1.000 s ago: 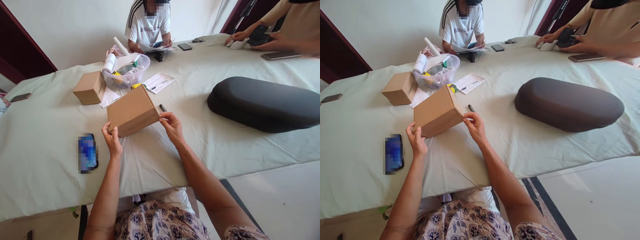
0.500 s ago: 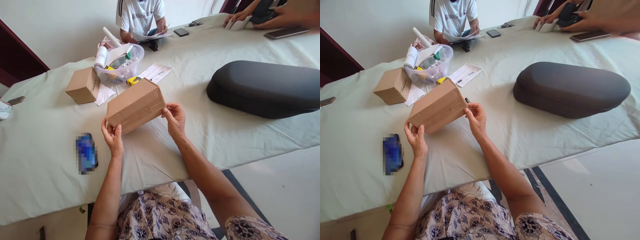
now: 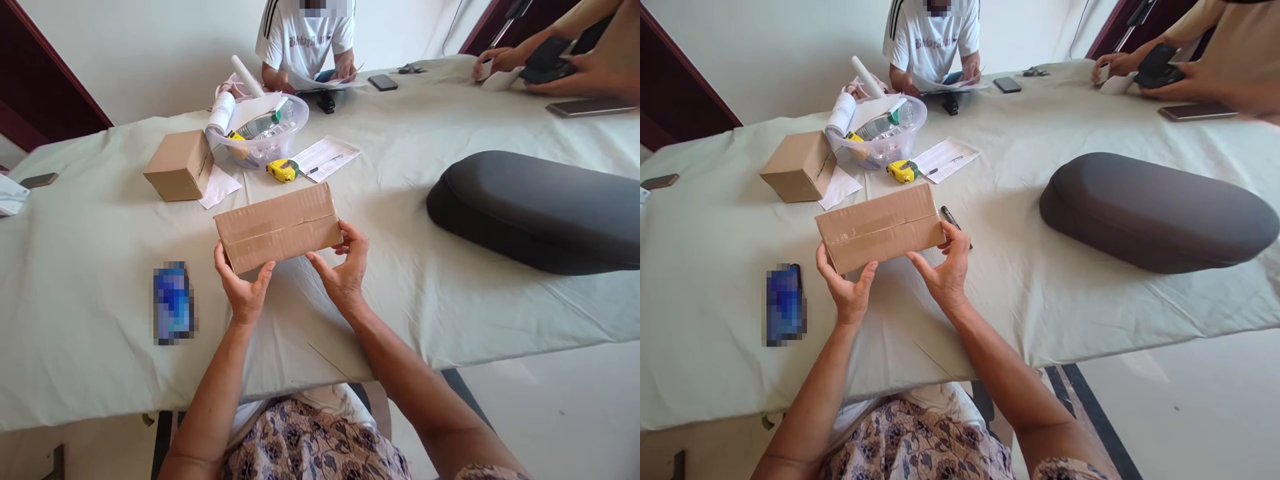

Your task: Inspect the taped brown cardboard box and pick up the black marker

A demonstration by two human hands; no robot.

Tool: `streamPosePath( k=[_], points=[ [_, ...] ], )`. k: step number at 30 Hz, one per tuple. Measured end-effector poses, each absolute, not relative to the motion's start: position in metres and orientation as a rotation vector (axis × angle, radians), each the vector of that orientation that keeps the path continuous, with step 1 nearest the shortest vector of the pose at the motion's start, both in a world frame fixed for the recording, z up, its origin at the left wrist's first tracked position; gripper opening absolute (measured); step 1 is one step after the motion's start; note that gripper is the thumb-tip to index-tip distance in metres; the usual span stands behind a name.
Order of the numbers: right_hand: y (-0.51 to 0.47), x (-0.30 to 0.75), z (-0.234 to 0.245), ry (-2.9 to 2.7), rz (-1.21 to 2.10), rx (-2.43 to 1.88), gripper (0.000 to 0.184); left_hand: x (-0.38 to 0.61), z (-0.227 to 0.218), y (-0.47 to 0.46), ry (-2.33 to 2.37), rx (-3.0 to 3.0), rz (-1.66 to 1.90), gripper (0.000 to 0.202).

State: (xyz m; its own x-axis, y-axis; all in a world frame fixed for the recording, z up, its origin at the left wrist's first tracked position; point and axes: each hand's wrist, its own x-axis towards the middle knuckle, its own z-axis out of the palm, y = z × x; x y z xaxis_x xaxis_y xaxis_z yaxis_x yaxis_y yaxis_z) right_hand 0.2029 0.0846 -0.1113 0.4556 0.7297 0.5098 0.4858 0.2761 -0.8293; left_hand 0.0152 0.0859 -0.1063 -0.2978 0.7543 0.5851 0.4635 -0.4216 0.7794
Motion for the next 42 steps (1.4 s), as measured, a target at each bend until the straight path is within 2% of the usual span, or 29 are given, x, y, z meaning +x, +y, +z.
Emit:
streamPosePath(
  k=[7,11,15,24,27,36,42],
  points=[
    [0.084,0.199,-0.111,-1.252,0.198,-1.406,0.071,0.016,-0.108,0.084,1.604,1.667,1.832,0.089],
    [0.081,0.193,-0.112,-1.273,0.171,-1.398,0.071,0.019,-0.108,0.081,1.618,1.72,1.81,0.095],
    [0.078,0.188,-0.113,-1.318,0.143,-1.39,0.076,0.019,-0.105,0.08,1.687,1.792,1.804,0.104],
    [0.081,0.186,-0.113,-1.39,0.073,-1.501,0.103,0.023,-0.104,0.079,1.788,1.937,1.85,0.099],
    [0.08,0.185,-0.113,-1.403,0.015,-1.497,0.105,0.028,-0.104,0.078,1.851,1.949,1.832,0.104],
    [0.078,0.188,-0.117,-1.274,0.061,-1.458,0.082,0.029,-0.104,0.078,1.754,1.863,1.912,0.1],
    [0.078,0.201,-0.11,-1.174,0.321,-1.336,0.048,0.024,-0.108,0.08,1.682,1.719,1.918,0.093]
  ],
)
